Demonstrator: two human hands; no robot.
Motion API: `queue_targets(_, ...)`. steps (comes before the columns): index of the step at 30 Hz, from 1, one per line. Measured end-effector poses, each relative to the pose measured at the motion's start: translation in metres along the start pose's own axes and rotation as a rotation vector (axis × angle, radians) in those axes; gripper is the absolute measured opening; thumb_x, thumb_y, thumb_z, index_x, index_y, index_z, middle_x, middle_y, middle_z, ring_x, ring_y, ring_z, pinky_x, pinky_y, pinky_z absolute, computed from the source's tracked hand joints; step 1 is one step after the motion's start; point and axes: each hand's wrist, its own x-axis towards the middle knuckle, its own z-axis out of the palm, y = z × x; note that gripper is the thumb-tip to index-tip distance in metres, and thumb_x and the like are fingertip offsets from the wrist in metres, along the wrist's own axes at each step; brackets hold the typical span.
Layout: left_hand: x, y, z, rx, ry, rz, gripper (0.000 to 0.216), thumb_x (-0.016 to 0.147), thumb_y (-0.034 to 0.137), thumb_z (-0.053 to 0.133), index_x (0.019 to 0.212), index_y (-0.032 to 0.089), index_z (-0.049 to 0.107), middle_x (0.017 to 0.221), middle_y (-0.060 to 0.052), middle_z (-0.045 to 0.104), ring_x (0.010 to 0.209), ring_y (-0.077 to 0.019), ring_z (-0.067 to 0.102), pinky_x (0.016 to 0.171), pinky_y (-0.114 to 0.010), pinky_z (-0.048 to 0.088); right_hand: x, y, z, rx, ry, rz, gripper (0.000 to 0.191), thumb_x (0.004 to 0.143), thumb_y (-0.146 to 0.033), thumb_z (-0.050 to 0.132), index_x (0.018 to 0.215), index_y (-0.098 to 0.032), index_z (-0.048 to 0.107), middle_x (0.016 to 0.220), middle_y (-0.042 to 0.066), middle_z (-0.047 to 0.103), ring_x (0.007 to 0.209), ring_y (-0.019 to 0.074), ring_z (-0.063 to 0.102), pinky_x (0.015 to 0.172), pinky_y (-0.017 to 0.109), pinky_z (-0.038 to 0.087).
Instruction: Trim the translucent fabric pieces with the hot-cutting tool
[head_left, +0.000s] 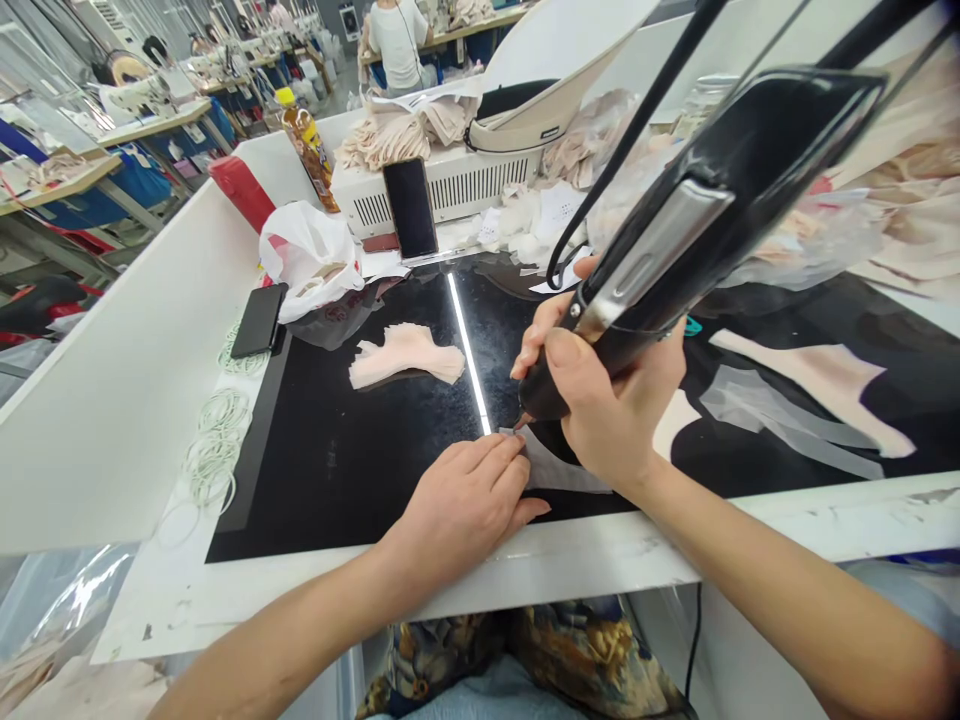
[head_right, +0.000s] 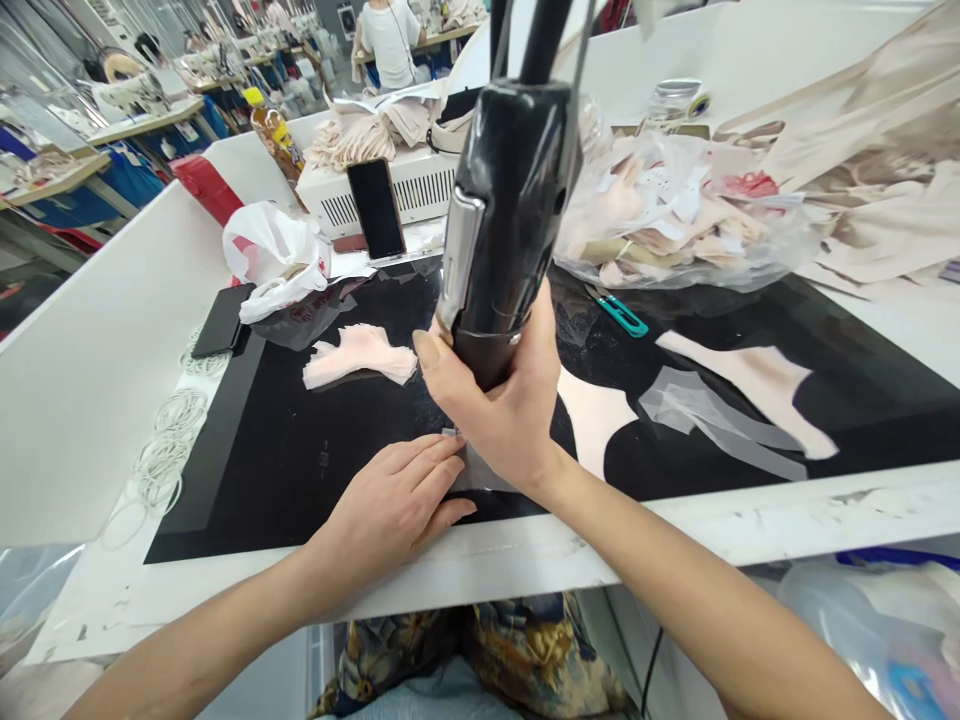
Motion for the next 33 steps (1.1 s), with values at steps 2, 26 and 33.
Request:
queue_targets(2, 0.0, 0.0, 0.0, 0.001, 0.0, 0.001, 0.039, 0.105, 0.045, 0.045, 0.109, 0.011, 0.065, 0.124, -0.013, 0.071, 0.115, -0.024, 0.067, 0.089, -0.035, 0.055, 0.0, 0.0, 0.0, 0.004, -0.014, 0.017, 0.037, 0.081, -0.036, 0.078, 0.11, -0.031, 0.055, 0.075, -0.005, 0.06, 0.055, 0.012, 0.055, 0.052, 0.03, 0.053)
queue_targets(26, -0.001, -0.001, 0.001, -0.002, -0.014, 0.004, 0.039, 0.104, 0.045, 0.048, 0.113, 0.01, 0.063, 0.125, -0.013, 0.07, 0.116, -0.0234, 0.066, 0.09, -0.035, 0.055, 0.006, -0.003, -0.003, -0.01, -0.012, -0.009, 0.036, 0.078, -0.039, 0.08, 0.104, -0.032, 0.056, 0.077, -0.005, 0.062, 0.056, 0.0124, 0.058, 0.051, 0.031, 0.055)
queue_targets(33, -0.002, -0.003, -0.002, 0.009, -0.017, 0.026, 0.038, 0.106, 0.042, 0.043, 0.118, 0.012, 0.063, 0.128, -0.013, 0.069, 0.114, -0.0245, 0.066, 0.088, -0.036, 0.055, 0.003, -0.028, -0.033, -0.081, -0.015, 0.01, 0.031, 0.078, -0.037, 0.08, 0.101, -0.035, 0.058, 0.076, -0.005, 0.064, 0.053, 0.0155, 0.058, 0.048, 0.034, 0.052)
